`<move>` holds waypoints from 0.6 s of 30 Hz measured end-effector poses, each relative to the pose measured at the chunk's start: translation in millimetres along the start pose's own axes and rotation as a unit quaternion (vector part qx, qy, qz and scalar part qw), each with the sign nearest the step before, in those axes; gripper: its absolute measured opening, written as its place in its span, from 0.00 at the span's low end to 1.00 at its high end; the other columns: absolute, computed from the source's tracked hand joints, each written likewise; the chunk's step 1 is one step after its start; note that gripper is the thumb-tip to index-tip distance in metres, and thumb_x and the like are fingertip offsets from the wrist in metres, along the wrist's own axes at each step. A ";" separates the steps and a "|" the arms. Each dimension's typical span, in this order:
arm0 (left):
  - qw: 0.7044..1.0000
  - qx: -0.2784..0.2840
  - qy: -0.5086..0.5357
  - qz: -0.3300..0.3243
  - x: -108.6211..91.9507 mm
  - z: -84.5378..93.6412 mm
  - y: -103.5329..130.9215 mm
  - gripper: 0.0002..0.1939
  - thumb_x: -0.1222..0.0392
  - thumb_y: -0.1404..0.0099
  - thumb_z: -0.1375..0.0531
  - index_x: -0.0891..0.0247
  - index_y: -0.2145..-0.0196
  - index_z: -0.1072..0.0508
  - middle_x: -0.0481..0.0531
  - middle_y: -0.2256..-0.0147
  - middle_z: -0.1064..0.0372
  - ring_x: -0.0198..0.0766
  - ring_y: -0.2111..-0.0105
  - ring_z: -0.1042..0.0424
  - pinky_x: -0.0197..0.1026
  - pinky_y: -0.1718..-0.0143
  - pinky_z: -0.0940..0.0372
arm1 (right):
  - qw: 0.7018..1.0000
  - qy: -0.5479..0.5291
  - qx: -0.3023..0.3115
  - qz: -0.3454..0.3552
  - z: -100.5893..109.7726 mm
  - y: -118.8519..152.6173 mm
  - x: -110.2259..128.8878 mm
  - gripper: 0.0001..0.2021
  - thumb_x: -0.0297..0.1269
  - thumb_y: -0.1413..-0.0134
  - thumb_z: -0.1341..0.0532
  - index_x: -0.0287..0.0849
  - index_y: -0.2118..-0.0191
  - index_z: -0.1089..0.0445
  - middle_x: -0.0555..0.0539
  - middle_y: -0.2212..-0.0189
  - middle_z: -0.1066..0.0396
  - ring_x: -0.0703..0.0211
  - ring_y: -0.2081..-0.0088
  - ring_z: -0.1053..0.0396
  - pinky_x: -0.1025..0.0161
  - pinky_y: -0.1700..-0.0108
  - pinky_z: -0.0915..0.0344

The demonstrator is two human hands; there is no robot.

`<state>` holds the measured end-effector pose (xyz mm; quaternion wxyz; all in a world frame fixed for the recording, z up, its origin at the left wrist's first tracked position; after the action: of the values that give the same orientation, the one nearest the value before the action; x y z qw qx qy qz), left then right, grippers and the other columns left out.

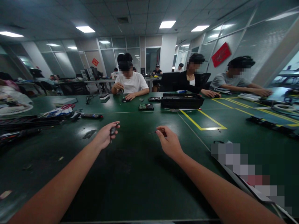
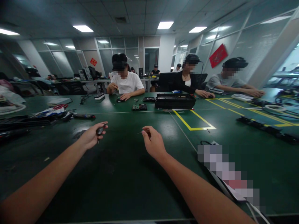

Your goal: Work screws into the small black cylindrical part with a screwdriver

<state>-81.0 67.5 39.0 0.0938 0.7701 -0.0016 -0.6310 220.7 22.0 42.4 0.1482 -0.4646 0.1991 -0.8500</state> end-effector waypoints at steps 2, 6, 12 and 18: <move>0.999 -0.004 0.034 0.004 -9.7 12.5 6.7 0.11 0.62 0.36 0.42 0.66 0.55 0.30 0.49 0.67 0.35 0.29 0.76 0.39 0.29 0.82 0.51 | 1.000 0.003 -0.001 -0.002 0.3 -0.4 0.3 0.11 0.40 0.35 0.45 0.42 0.53 0.30 0.44 0.61 0.25 0.53 0.59 0.27 0.55 0.56 0.32; 0.996 -0.036 0.079 0.002 -25.7 46.2 15.1 0.03 0.65 0.35 0.44 0.66 0.62 0.34 0.47 0.71 0.39 0.28 0.76 0.40 0.28 0.81 0.49 | 1.000 0.003 -0.002 -0.002 0.1 -0.4 0.1 0.11 0.40 0.35 0.45 0.43 0.53 0.30 0.44 0.61 0.25 0.53 0.59 0.27 0.55 0.57 0.32; 0.985 -0.142 0.101 -0.015 -43.5 108.7 23.5 0.04 0.66 0.32 0.46 0.66 0.67 0.37 0.47 0.74 0.38 0.28 0.77 0.41 0.26 0.82 0.49 | 1.000 0.005 -0.004 0.001 -1.0 -0.1 -1.8 0.11 0.40 0.35 0.45 0.42 0.53 0.30 0.44 0.61 0.25 0.53 0.60 0.27 0.55 0.57 0.31; 0.959 -0.271 0.041 -0.078 -61.4 173.6 39.9 0.09 0.71 0.35 0.53 0.67 0.69 0.36 0.47 0.78 0.41 0.28 0.80 0.43 0.26 0.81 0.49 | 1.000 0.004 -0.004 0.006 -3.9 -0.6 -3.5 0.11 0.39 0.35 0.45 0.42 0.54 0.30 0.45 0.62 0.25 0.54 0.61 0.27 0.56 0.57 0.32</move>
<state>-257.6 11.0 72.2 0.2490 0.7391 0.2334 -0.5807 219.2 24.9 38.3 0.1503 -0.4605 0.2055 -0.8504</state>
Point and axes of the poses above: each hand's wrist, its own y-axis away from the middle knuckle, its own z-axis out of the back of the hand, x = y × z, the point moved 4 cm from there along -y, towards the middle knuckle
